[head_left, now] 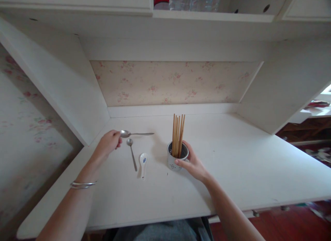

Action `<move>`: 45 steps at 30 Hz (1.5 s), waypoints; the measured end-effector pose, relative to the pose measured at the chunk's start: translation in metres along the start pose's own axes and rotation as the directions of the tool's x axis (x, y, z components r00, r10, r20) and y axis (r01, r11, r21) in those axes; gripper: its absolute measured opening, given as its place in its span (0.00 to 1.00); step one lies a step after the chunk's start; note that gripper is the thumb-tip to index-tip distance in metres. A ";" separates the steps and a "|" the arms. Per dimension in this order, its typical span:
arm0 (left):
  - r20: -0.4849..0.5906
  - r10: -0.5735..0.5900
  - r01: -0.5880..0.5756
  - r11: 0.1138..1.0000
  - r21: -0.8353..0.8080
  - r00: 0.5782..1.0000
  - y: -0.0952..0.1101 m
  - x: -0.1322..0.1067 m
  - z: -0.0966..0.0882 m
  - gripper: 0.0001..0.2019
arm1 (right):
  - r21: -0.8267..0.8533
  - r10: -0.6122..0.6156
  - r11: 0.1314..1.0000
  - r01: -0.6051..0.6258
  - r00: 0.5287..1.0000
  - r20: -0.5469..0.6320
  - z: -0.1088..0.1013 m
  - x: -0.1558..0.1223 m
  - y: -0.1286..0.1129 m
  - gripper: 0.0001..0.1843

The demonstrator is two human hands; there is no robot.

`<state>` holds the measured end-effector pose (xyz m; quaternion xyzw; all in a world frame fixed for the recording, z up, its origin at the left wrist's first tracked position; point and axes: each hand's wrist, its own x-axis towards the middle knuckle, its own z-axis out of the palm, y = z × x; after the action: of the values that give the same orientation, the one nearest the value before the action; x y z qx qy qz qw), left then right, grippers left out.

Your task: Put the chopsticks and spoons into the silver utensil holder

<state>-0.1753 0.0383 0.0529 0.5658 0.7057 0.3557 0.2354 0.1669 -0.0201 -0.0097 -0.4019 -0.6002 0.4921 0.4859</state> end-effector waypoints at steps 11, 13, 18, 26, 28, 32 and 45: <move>0.141 0.542 -0.522 0.658 0.543 0.829 0.152 -0.038 0.015 0.19 | 0.009 -0.010 1.000 0.009 0.999 0.037 0.000 -0.001 -0.004 0.42; 0.224 0.559 -0.561 0.556 0.613 0.799 0.155 -0.040 0.029 0.20 | 0.014 -0.020 1.000 0.019 0.999 0.043 0.001 0.000 -0.004 0.42; 0.320 0.550 -0.594 0.442 0.672 0.772 0.152 -0.046 0.056 0.20 | -0.013 -0.019 1.000 0.020 0.999 0.025 0.001 0.000 -0.002 0.43; 0.336 0.544 -0.634 0.579 0.513 0.769 0.140 -0.048 0.082 0.20 | -0.019 -0.041 0.999 0.041 0.999 0.006 0.002 0.000 -0.007 0.41; 0.304 0.520 -0.602 0.683 0.414 0.798 0.135 -0.045 0.082 0.21 | -0.020 -0.041 0.999 0.041 0.999 0.002 0.002 -0.001 -0.007 0.41; 0.179 0.433 -0.456 0.883 0.113 0.883 0.115 -0.052 0.085 0.21 | -0.018 -0.034 0.999 0.034 0.999 -0.005 0.000 -0.001 -0.005 0.43; 0.174 0.414 -0.200 0.713 -0.672 0.894 0.091 -0.116 0.148 0.43 | 0.028 -0.039 0.999 0.036 0.990 0.133 -0.020 -0.005 -0.002 0.45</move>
<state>0.0193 -0.0288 0.0209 0.6110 0.3905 0.5140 0.4582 0.1876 -0.0217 -0.0075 -0.3505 -0.6326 0.5162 0.4588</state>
